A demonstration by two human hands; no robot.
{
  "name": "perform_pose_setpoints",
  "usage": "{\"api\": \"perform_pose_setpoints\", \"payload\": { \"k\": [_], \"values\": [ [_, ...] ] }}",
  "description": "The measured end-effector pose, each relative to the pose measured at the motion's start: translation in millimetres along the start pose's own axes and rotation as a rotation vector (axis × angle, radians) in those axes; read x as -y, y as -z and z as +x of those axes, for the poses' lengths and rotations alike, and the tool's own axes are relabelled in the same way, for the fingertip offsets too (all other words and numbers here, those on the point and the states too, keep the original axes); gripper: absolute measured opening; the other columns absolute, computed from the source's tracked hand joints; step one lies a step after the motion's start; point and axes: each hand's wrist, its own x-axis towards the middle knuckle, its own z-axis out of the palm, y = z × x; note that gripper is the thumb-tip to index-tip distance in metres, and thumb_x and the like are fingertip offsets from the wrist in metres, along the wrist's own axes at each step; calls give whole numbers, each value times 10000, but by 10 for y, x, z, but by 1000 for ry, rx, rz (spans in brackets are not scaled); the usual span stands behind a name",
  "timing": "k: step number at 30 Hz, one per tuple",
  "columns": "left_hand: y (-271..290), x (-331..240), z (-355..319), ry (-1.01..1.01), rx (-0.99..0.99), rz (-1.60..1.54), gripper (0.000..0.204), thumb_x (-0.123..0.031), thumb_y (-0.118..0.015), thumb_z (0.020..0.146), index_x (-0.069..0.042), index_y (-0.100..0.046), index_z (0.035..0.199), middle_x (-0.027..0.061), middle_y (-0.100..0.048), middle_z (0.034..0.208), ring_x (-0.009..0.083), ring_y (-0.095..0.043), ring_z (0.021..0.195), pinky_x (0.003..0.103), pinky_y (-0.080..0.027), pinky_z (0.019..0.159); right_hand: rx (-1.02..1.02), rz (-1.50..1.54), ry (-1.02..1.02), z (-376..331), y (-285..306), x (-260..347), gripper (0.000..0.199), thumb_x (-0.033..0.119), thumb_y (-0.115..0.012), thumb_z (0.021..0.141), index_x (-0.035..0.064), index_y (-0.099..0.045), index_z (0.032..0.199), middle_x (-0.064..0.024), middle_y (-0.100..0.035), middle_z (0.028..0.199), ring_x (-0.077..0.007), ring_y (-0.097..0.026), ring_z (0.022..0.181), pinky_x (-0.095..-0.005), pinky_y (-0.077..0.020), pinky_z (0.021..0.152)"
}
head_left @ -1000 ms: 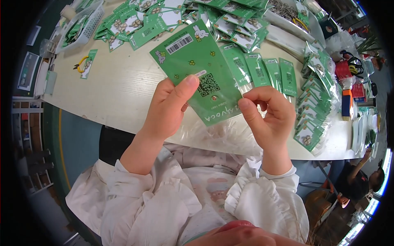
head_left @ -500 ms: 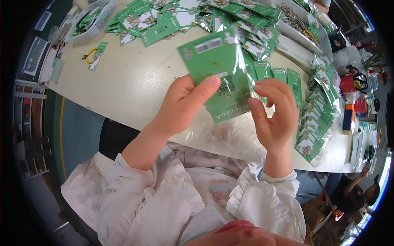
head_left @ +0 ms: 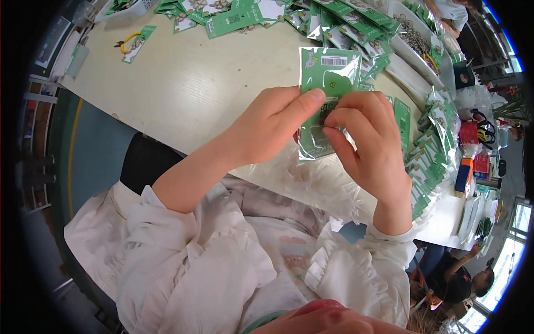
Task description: The person packs green cards into clear plastic sleeves by hand, taking cards from stacks and inserting them into the sleeves.
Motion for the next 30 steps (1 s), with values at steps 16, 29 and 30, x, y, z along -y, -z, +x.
{"api": "perform_pose_setpoints", "payload": {
  "k": [16, 29, 30],
  "values": [
    [19, 117, -7, 34, 12, 206, 359, -310, -394, 905, -13, -526, 756, -1, -484, 609, 60, -431, 552, 214, -386, 505, -57, -241, 229, -141, -154, -51, 215, 95, -603, 604, 63, -537, 806, -36, -507, 862, -195, -497, 772, -325, -365, 668],
    [-38, 259, 36, -86, -59, 113, 376, -278, -411, 897, 20, -485, 679, 70, -463, 507, 124, -385, 464, 298, -321, 435, 108, 90, -115, -18, -203, 57, 206, 54, -657, 603, 94, -547, 773, -18, -482, 749, -201, -464, 720, -309, -315, 650],
    [-26, 257, 40, -60, -40, 138, 376, -278, -409, 898, 21, -484, 682, 68, -468, 512, 122, -407, 474, 292, -335, 441, 95, 102, -102, -22, -215, 51, 204, 50, -655, 597, 93, -545, 764, -12, -482, 751, -197, -459, 712, -304, -311, 649]
  ]
}}
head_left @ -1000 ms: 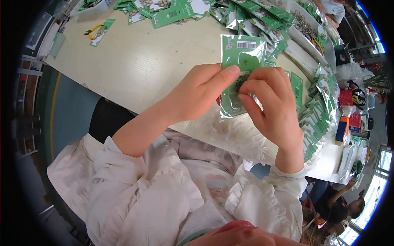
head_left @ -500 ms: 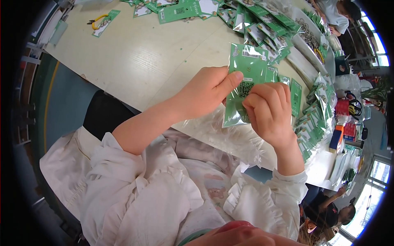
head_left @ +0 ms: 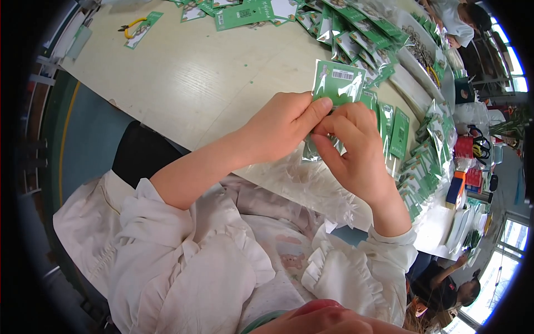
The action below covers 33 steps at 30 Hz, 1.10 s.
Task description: The person packs green cards into clear plastic sleeves by hand, taking cards from stacks and inserting them into the sleeves.
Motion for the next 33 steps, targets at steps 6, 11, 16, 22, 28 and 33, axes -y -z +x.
{"api": "perform_pose_setpoints", "payload": {
  "k": [6, 11, 16, 22, 28, 33],
  "values": [
    [92, -84, 7, 86, 133, -121, 336, -264, -404, 900, 19, -492, 741, 52, -527, 624, 114, -513, 560, 267, -430, 503, -207, -224, 353, -31, -99, -122, 219, 59, -649, 531, 102, -542, 716, 6, -470, 736, -162, -447, 645, -308, -308, 641],
    [114, -4, 2, 204, 171, -273, 288, -252, -392, 903, 3, -512, 845, 49, -564, 775, 110, -540, 634, 261, -467, 570, -322, -212, 473, -123, -120, -169, 229, 77, -650, 511, 101, -541, 711, 3, -463, 729, -164, -435, 625, -325, -314, 622],
    [227, 29, 28, 373, 229, -502, 317, -304, -384, 897, -26, -524, 955, 42, -578, 846, 108, -556, 734, 264, -459, 662, -419, -109, 577, -240, -78, -187, 230, 106, -645, 542, 130, -538, 744, 2, -430, 698, -161, -419, 618, -330, -322, 629],
    [260, 104, 82, 365, 136, -538, 336, -324, -390, 891, -26, -527, 965, 43, -584, 883, 116, -560, 793, 272, -461, 698, -224, -158, 581, -516, -34, -171, 236, 85, -637, 633, 184, -483, 782, 31, -398, 748, -137, -397, 670, -332, -316, 633],
    [289, 286, 172, 363, -120, -417, 389, -357, -353, 897, -14, -531, 940, 53, -584, 878, 134, -567, 743, 260, -469, 673, -387, -422, 582, -408, -222, -223, 219, 76, -627, 546, 162, -577, 741, 26, -376, 706, -133, -387, 658, -322, -292, 629],
    [610, 425, 348, 627, 32, 47, 413, -397, -396, 865, -11, -530, 922, 70, -580, 850, 146, -565, 709, 277, -466, 635, -200, -291, 300, -431, -510, -418, 241, 105, -626, 534, 138, -583, 769, 5, -471, 803, -156, -448, 734, -320, -295, 683]
  ]
}}
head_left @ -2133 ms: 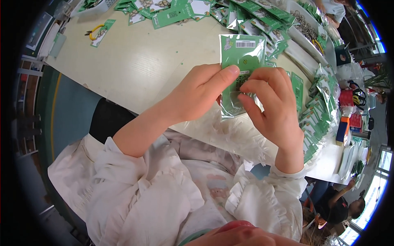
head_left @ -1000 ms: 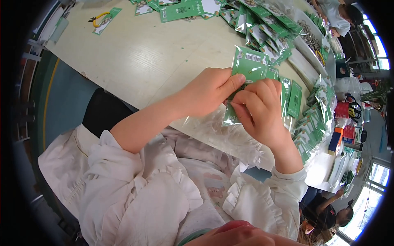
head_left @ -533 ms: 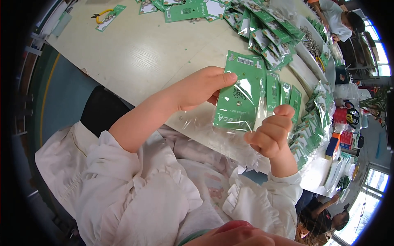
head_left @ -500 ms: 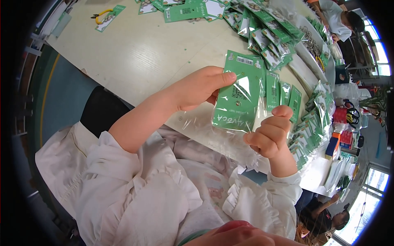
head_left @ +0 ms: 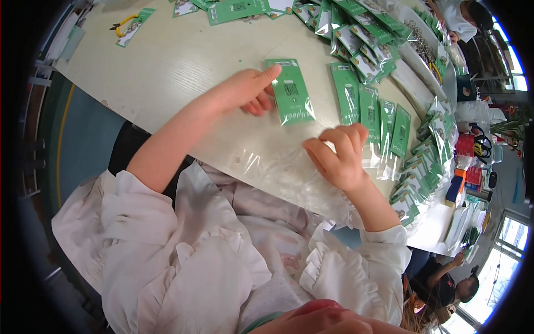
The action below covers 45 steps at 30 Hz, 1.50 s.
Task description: The person packs green cards into clear plastic sleeves by hand, taking cards from stacks and inserting them into the sleeves.
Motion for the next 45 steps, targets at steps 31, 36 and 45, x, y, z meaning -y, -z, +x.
{"api": "perform_pose_setpoints", "payload": {
  "k": [31, 36, 45],
  "values": [
    [-309, 501, -62, -792, -240, 651, 99, -174, -610, 751, -75, -616, 753, 21, -536, 840, 199, -460, 879, 299, -414, 689, 167, 685, -1194, -99, -264, -77, 91, 78, -594, 775, -9, -571, 767, 9, -498, 591, -35, -413, 511, -180, -331, 449],
    [-332, 362, -138, -514, -122, 253, 135, -185, -574, 797, -54, -601, 795, 40, -555, 824, 136, -514, 733, 239, -419, 552, 9, 1038, -1387, -74, -248, -121, 134, 120, -574, 806, -8, -551, 775, 32, -515, 601, -26, -434, 533, -162, -330, 467],
    [-331, 284, -175, -31, 89, -144, 181, -208, -532, 840, -29, -557, 827, 35, -588, 759, 52, -485, 597, 181, -386, 520, 40, 1058, -1490, -27, -229, -79, 172, 133, -577, 807, 10, -507, 709, -14, -555, 631, -41, -510, 552, -161, -381, 471]
  ]
}}
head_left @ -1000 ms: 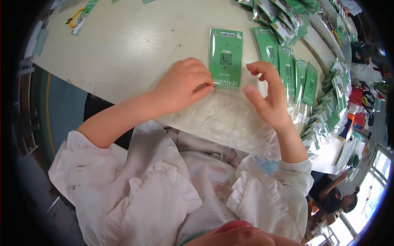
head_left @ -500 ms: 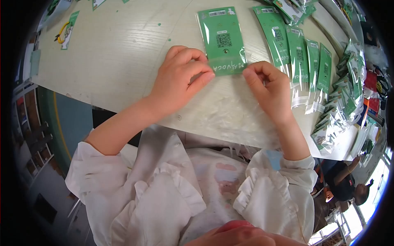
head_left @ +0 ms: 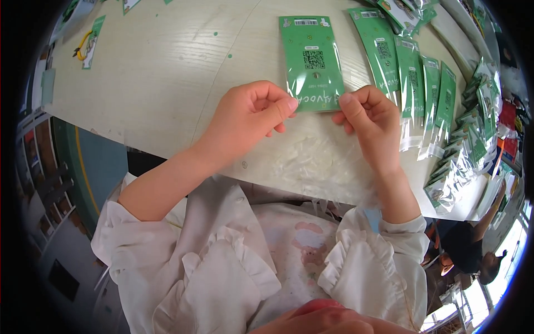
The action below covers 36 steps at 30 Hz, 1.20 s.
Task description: The person packs green cards into clear plastic sleeves by hand, taking cards from stacks and inserting them into the sleeves.
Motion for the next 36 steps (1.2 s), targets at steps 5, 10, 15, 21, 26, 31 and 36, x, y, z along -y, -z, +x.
{"api": "perform_pose_setpoints", "payload": {
  "k": [5, 10, 15, 21, 26, 31, 36],
  "values": [
    [16, -25, 2, 74, 14, -6, 181, -206, -538, 835, -26, -555, 823, 42, -594, 777, 63, -519, 601, 187, -395, 505, -3, 24, 9, 0, -14, -40, 154, 98, -579, 802, 7, -501, 706, -19, -550, 614, -47, -520, 539, -162, -379, 450],
    [53, -64, 28, 180, 64, -31, 199, -207, -549, 827, -8, -548, 822, 55, -600, 780, 74, -539, 604, 193, -411, 498, 29, 11, -23, 3, -5, -32, 140, 71, -570, 801, 0, -495, 705, -19, -543, 622, -50, -529, 545, -163, -387, 453],
    [76, -111, 57, 236, 101, -26, 208, -207, -553, 824, 1, -542, 820, 70, -601, 778, 77, -550, 603, 199, -423, 492, 9, 16, -56, -4, -9, -20, 130, 58, -563, 802, -14, -500, 713, -28, -545, 620, -58, -528, 547, -163, -394, 468],
    [88, -111, 78, 272, 118, -47, 200, -196, -556, 821, 2, -535, 808, 78, -602, 780, 77, -554, 607, 199, -426, 490, 34, 12, -67, 10, -1, -2, 126, 50, -568, 798, -16, -501, 715, -27, -544, 624, -52, -521, 547, -161, -393, 476],
    [82, -98, 63, 289, 113, -61, 188, -186, -555, 821, 0, -531, 802, 73, -599, 775, 80, -552, 603, 199, -427, 489, 22, 44, -100, 2, 0, 14, 132, 60, -577, 798, -9, -498, 718, -24, -542, 616, -45, -511, 541, -159, -386, 472],
    [83, -94, 62, 292, 98, -68, 177, -182, -556, 821, -11, -524, 792, 63, -596, 771, 81, -546, 593, 203, -427, 499, 33, 39, -109, 16, 7, 15, 134, 63, -581, 798, -7, -498, 719, -21, -541, 609, -41, -498, 530, -155, -374, 465],
    [80, -99, 58, 297, 90, -69, 171, -179, -556, 824, -16, -518, 789, 58, -593, 766, 77, -541, 587, 202, -425, 503, 31, 29, -107, 20, 0, 12, 137, 65, -590, 794, -9, -500, 721, -23, -546, 610, -34, -483, 524, -156, -361, 457]
  ]
}}
